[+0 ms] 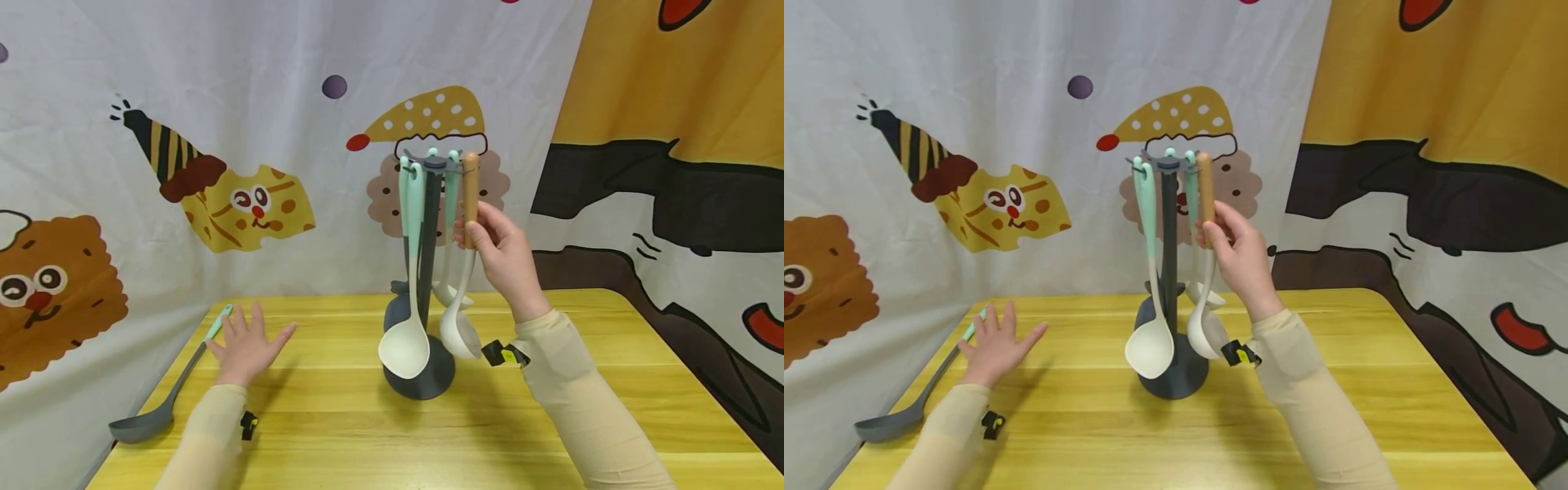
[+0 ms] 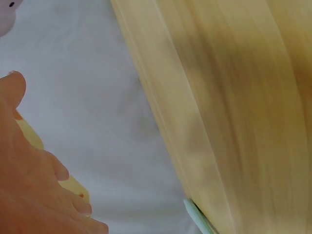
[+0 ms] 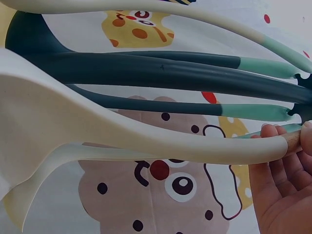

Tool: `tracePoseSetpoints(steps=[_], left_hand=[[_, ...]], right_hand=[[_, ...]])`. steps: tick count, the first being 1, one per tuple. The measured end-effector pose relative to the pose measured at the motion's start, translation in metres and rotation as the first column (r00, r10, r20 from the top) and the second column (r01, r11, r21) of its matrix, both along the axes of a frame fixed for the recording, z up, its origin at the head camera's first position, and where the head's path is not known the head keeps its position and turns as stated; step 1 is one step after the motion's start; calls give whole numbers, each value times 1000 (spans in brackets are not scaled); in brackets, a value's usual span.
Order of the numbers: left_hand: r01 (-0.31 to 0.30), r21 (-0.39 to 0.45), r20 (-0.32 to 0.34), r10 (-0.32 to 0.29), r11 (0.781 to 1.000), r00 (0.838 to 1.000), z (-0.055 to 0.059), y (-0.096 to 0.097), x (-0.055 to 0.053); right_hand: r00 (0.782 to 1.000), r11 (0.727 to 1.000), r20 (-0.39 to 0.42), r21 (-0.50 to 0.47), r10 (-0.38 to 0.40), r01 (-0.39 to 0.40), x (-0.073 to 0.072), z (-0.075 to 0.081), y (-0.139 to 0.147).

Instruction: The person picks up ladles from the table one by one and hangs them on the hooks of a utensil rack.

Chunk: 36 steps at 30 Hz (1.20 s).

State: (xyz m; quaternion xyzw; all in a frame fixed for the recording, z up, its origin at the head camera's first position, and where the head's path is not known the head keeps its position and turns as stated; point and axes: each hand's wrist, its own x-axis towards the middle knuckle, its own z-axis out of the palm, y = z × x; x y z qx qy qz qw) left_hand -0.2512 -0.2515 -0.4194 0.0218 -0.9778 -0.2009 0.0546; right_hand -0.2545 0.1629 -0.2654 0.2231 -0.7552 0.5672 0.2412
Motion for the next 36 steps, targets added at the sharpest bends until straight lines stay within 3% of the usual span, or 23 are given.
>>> tracePoseSetpoints(steps=[9,14,24,27,36], left_hand=[[-63,-12,-7,62,998,998,-2,-26,-2],[-120,14,45,119,993,992,-7,-44,-1],[-261,6,195,255,965,947,-15,-74,3],[-292,17,238,280,956,930,-15,-80,5],[-335,19,287,316,942,904,-16,-90,9]], right_hand=[[1000,1000,-4,0,6,-6,0,0,1],[1000,1000,-8,0,4,-4,0,1,1],[1000,1000,-5,6,8,-8,0,2,2],[1000,1000,-5,7,8,-8,0,2,2],[1000,1000,-9,7,14,-14,0,1,2]])
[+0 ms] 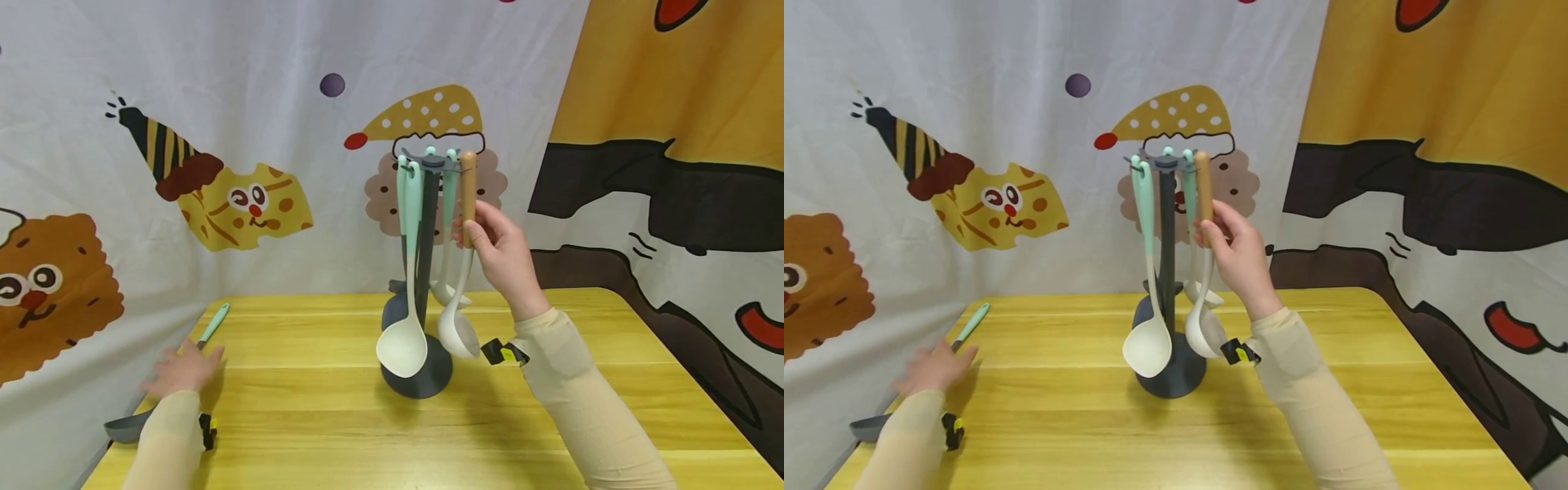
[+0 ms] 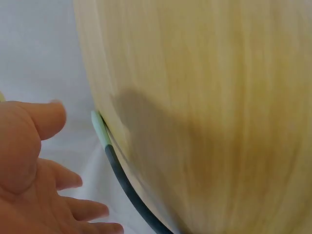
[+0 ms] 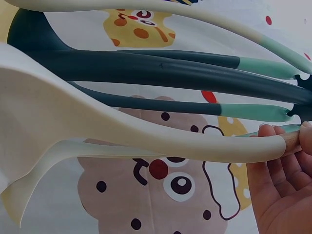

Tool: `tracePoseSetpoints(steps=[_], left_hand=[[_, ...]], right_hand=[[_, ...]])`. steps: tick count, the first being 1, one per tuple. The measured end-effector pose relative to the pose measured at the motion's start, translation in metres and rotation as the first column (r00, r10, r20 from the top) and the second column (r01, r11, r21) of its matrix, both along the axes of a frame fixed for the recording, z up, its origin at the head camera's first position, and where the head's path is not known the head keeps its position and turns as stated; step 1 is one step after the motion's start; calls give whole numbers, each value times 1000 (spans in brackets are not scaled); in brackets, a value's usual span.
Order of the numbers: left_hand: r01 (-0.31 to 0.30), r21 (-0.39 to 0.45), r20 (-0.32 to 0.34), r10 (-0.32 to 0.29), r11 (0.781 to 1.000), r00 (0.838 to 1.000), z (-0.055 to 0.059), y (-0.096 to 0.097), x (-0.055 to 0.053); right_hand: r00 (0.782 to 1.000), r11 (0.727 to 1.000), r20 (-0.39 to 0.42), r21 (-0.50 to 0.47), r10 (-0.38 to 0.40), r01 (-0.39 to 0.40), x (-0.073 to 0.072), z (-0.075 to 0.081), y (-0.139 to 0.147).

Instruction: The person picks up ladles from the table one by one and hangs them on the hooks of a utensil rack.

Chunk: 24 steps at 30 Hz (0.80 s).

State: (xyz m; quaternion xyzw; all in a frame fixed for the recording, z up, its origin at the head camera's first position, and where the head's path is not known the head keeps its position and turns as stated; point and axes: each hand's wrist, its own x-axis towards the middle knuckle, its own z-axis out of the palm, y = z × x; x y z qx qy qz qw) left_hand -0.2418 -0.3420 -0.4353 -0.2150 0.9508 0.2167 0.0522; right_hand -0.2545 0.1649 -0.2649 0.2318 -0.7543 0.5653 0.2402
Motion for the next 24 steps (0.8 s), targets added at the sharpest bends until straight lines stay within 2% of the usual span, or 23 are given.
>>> tracePoseSetpoints(steps=[4,10,16,24], left_hand=[[-16,7,36,16,1000,999,-2,-4,0],[22,-28,81,-20,999,997,-6,-10,1],[53,-45,48,-51,998,998,-8,-14,5],[42,-97,13,-40,994,999,-13,-21,3]], right_hand=[[1000,1000,0,2,-1,1,0,-1,0],[1000,1000,0,-3,-1,1,0,-1,-1],[1000,1000,-2,-5,5,-5,1,0,-1],[1000,1000,0,-4,2,-2,1,0,-1]])
